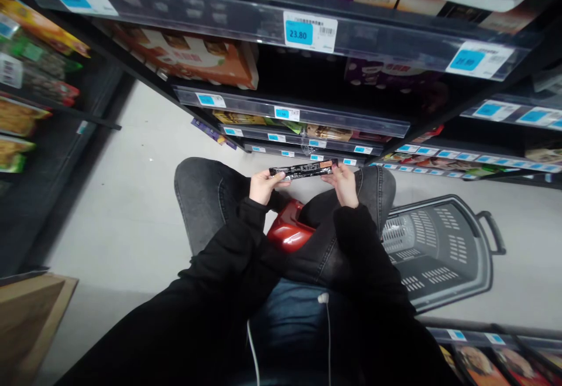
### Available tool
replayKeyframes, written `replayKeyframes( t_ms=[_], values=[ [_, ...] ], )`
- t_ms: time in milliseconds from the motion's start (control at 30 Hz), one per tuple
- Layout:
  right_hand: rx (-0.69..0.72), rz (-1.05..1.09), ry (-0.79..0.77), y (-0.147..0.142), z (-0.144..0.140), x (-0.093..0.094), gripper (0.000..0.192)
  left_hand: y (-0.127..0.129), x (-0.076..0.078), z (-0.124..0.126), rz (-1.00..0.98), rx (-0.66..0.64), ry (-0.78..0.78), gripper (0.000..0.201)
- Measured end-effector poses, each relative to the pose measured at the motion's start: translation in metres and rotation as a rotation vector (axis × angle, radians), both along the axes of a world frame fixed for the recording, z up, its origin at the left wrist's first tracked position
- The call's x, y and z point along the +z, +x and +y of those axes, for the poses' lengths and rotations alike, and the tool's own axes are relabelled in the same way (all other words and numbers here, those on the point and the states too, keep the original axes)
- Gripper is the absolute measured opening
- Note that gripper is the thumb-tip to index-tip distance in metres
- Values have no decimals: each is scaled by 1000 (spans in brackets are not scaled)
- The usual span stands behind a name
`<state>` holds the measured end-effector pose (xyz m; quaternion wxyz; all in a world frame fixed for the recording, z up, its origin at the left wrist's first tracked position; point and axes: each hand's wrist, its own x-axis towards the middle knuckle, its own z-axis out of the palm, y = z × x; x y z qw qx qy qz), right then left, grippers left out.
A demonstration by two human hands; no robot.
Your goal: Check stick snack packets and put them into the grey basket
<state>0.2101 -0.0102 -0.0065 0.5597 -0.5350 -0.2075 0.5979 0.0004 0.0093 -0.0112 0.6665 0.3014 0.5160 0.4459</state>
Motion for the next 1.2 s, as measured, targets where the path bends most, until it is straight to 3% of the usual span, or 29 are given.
replayKeyframes(
  t_ms=[267,500,900,1200],
  values=[
    [9,-55,76,-2,0,4,30,-4,-2,1,-37,52,49,37],
    [-45,-78,58,-1,0,5,32,-6,6,3,-127,-59,-2,43],
    [-69,-36,46,1,-1,4,31,-7,6,2,-172,-111,-18,41],
    [4,-9,190,1,-5,16,21,-12,9,2,-212,-68,54,36]
  ],
)
